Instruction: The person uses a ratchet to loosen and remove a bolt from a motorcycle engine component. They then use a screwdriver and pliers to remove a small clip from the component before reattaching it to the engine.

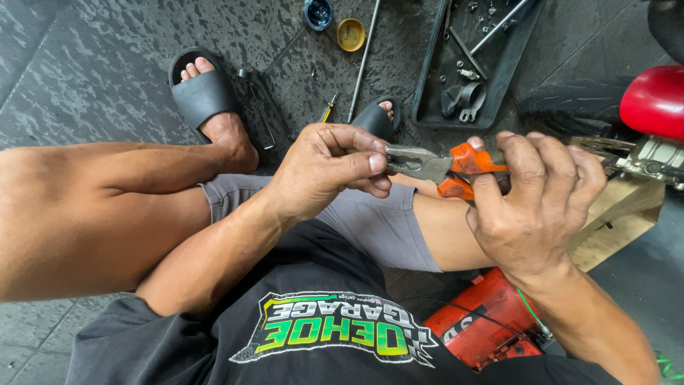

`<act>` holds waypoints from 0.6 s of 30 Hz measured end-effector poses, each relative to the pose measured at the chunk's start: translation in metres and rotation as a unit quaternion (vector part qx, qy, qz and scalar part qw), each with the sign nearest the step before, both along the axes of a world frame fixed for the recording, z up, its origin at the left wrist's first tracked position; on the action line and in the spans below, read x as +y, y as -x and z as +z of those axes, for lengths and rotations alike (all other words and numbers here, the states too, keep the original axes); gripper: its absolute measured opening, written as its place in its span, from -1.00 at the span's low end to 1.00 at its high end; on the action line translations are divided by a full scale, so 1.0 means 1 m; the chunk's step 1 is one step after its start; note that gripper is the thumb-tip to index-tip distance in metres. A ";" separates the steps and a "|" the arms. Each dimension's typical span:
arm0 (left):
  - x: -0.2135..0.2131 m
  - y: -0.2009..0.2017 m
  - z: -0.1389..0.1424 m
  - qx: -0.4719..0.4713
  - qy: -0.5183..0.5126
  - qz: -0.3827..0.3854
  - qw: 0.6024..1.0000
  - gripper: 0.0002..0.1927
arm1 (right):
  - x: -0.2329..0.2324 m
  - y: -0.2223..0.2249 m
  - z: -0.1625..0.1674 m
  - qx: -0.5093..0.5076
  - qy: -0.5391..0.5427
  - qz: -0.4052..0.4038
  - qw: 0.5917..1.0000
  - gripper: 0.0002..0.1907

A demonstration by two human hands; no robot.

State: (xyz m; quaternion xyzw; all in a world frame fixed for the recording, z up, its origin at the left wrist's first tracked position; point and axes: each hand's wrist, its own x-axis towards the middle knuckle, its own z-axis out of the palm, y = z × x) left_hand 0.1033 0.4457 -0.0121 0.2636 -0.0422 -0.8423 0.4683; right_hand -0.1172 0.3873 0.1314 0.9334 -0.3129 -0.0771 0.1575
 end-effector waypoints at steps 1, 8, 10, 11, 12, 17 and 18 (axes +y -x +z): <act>0.000 0.001 -0.001 -0.001 0.002 0.003 1.000 -0.79 | -0.001 -0.002 0.000 0.003 0.008 0.003 1.000 -0.86; -0.008 -0.003 -0.019 -0.198 0.025 0.052 0.978 -0.89 | -0.011 -0.003 -0.027 -0.018 -0.143 -0.051 0.988 -0.67; -0.015 -0.016 -0.033 -0.273 0.042 0.161 0.948 -0.88 | -0.026 0.010 -0.055 -0.026 -0.242 -0.087 0.966 -0.55; -0.020 -0.023 -0.041 -0.264 -0.001 0.192 0.945 -0.87 | -0.032 0.016 -0.077 -0.009 -0.271 -0.104 0.957 -0.49; -0.024 -0.029 -0.050 -0.256 -0.046 0.224 0.939 -0.86 | -0.039 0.021 -0.102 0.010 -0.316 -0.140 0.938 -0.46; -0.023 -0.033 -0.091 -0.290 -0.035 0.263 0.920 -0.83 | -0.057 0.013 -0.283 0.149 -0.423 -0.305 0.840 -0.39; -0.021 -0.028 -0.102 -0.300 -0.037 0.261 0.917 -0.82 | -0.056 0.011 -0.312 0.135 -0.404 -0.299 0.854 -0.51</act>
